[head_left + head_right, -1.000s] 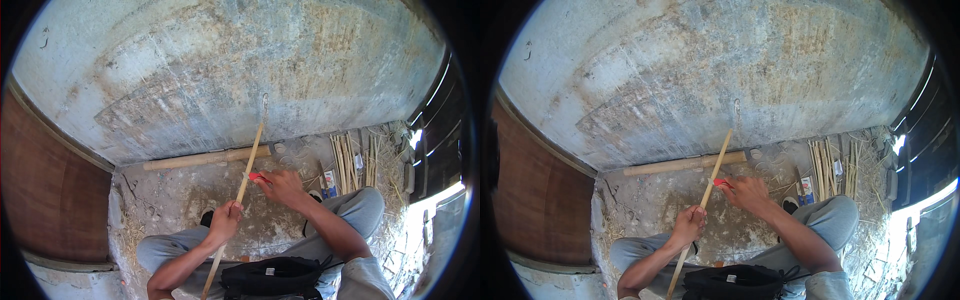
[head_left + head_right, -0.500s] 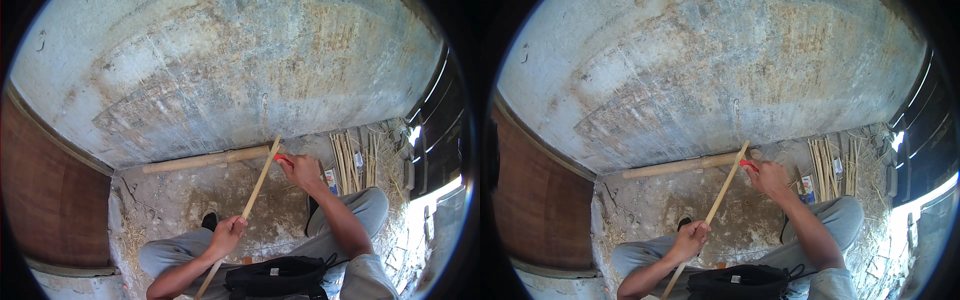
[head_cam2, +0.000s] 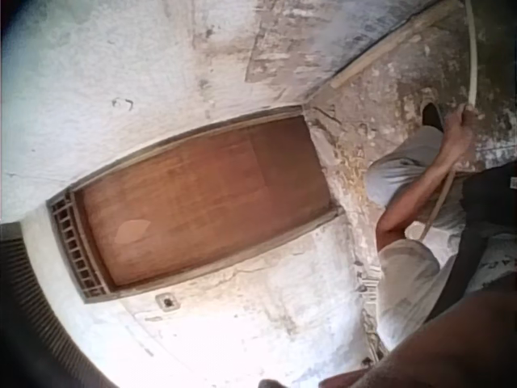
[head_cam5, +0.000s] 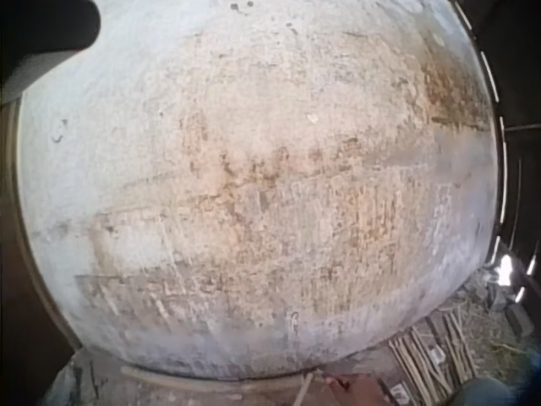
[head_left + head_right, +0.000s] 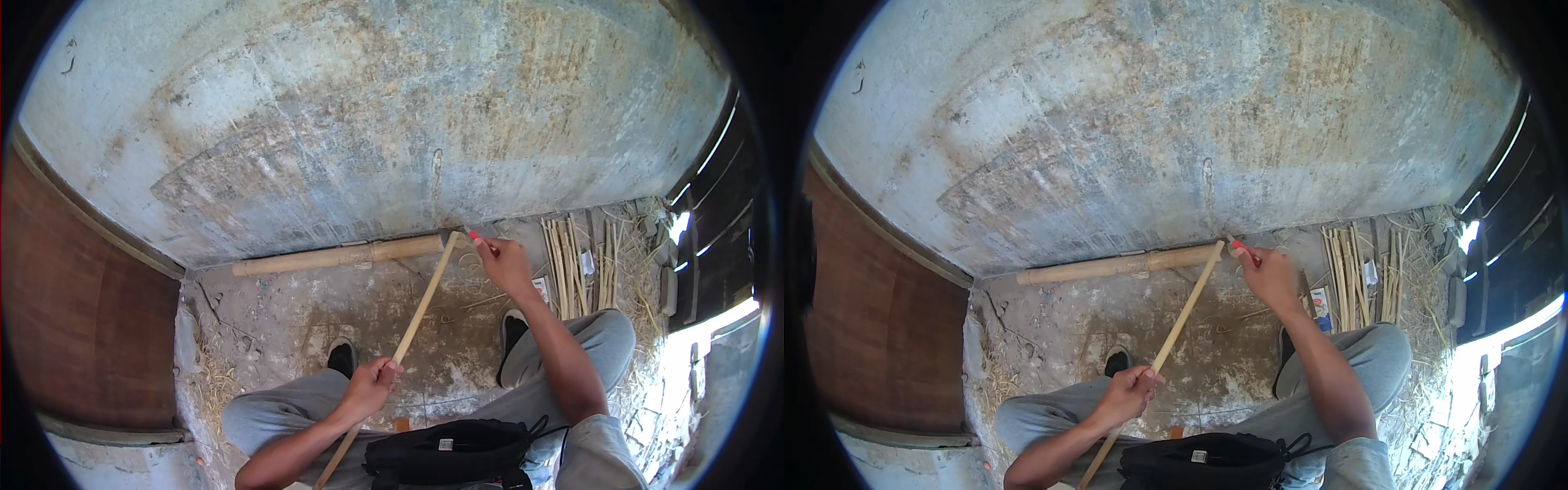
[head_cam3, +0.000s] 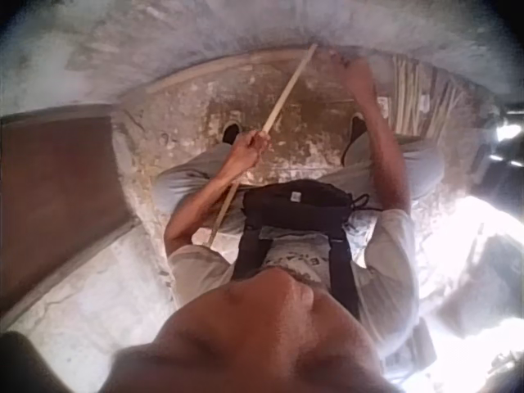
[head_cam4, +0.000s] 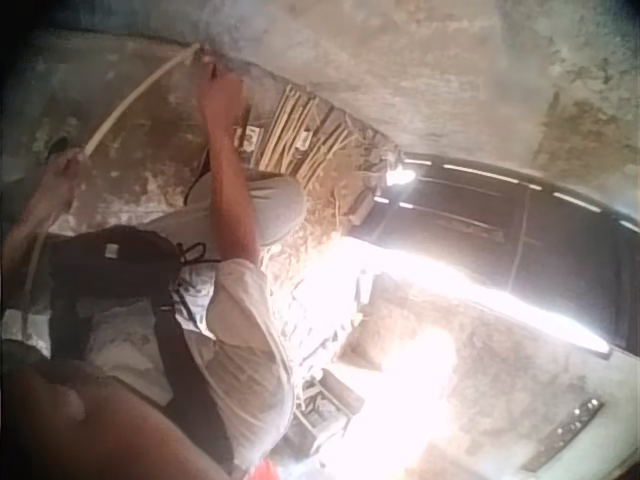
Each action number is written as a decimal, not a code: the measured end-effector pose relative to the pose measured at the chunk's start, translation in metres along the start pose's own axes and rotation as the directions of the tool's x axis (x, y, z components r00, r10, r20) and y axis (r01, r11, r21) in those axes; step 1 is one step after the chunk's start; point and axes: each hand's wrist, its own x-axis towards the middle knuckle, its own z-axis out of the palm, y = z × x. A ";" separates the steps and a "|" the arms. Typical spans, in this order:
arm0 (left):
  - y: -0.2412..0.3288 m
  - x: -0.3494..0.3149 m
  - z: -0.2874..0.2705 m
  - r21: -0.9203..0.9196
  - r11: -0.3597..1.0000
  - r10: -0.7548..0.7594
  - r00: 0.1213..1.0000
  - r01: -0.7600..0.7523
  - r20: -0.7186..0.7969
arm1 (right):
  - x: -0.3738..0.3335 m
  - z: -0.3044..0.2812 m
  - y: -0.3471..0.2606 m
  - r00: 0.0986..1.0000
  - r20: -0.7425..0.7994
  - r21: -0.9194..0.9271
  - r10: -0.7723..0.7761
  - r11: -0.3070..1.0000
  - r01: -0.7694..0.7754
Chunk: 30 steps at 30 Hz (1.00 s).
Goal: The person shaves a thin strip of bamboo using a small red-handled blade held in their right hand, while holding the strip with their left hand.
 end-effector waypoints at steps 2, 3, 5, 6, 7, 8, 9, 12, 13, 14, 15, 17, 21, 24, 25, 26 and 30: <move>0.000 0.005 0.000 -0.007 1.000 0.006 1.000 -0.006 -0.001 | -0.008 -0.001 -0.008 0.997 0.076 0.079 0.007 0.997 -0.014; 0.001 0.007 0.001 -0.011 1.000 0.015 1.000 -0.015 0.004 | -0.012 0.000 -0.012 0.989 0.148 0.154 0.012 0.987 -0.035; 0.006 0.012 0.001 -0.020 1.000 0.022 1.000 -0.022 0.000 | -0.017 0.006 -0.016 0.984 0.175 0.223 -0.023 0.975 -0.017; 0.008 0.013 0.001 -0.026 0.999 0.026 1.000 -0.026 0.008 | -0.020 0.008 -0.015 0.979 0.197 0.287 -0.048 0.958 -0.011; 0.007 0.016 0.002 -0.025 0.999 0.028 1.000 -0.028 0.011 | -0.022 0.011 -0.011 0.980 0.194 0.286 -0.046 0.958 -0.012; 0.006 0.020 0.003 -0.037 0.999 0.029 1.000 -0.029 0.002 | -0.023 0.012 -0.014 0.957 0.290 0.358 -0.006 0.928 -0.102; 0.006 0.022 0.003 -0.048 0.998 0.030 1.000 -0.030 -0.006 | -0.024 0.012 -0.015 0.923 0.384 0.418 0.024 0.887 -0.197; 0.002 0.022 0.000 -0.116 0.993 -0.016 1.000 0.015 -0.003 | -0.044 -0.020 -0.051 0.609 0.764 0.486 0.215 0.430 -0.761; 0.001 0.021 0.000 -0.114 0.993 -0.014 1.000 0.013 -0.003 | -0.053 -0.030 -0.057 0.611 0.762 0.489 0.213 0.429 -0.760; 0.001 0.020 0.001 -0.115 0.993 0.001 1.000 -0.001 -0.003 | -0.067 -0.042 -0.059 0.503 0.860 0.469 0.079 0.263 -0.843; 0.003 0.021 0.001 -0.117 0.993 0.016 1.000 -0.017 -0.009 | -0.081 -0.053 -0.064 0.396 0.914 0.404 -0.086 0.104 -0.909; 0.007 0.022 0.000 -0.135 0.991 0.011 1.000 -0.012 -0.007 | -0.120 -0.086 -0.085 0.371 0.879 0.411 -0.298 0.082 -0.908; 0.023 0.018 0.006 -0.081 0.995 0.059 0.997 -0.063 -0.053 | -0.173 -0.153 -0.150 0.419 0.696 0.636 -0.583 0.230 -0.737; 0.005 0.025 0.000 -0.129 0.990 0.043 0.998 -0.048 -0.045 | -0.180 -0.178 -0.196 0.261 0.778 0.455 -0.572 0.227 -0.861; 0.001 0.026 -0.001 -0.128 0.990 0.045 0.998 -0.051 -0.048 | -0.180 -0.176 -0.198 0.260 0.776 0.457 -0.574 0.229 -0.859; 0.001 0.027 0.001 -0.108 0.993 0.047 0.997 -0.053 -0.058 | -0.179 -0.175 -0.198 0.251 0.769 0.447 -0.588 0.215 -0.868; 0.005 0.028 0.004 -0.115 0.993 0.022 0.999 -0.027 -0.049 | -0.177 -0.174 -0.191 0.205 0.734 0.446 -0.647 0.232 -0.865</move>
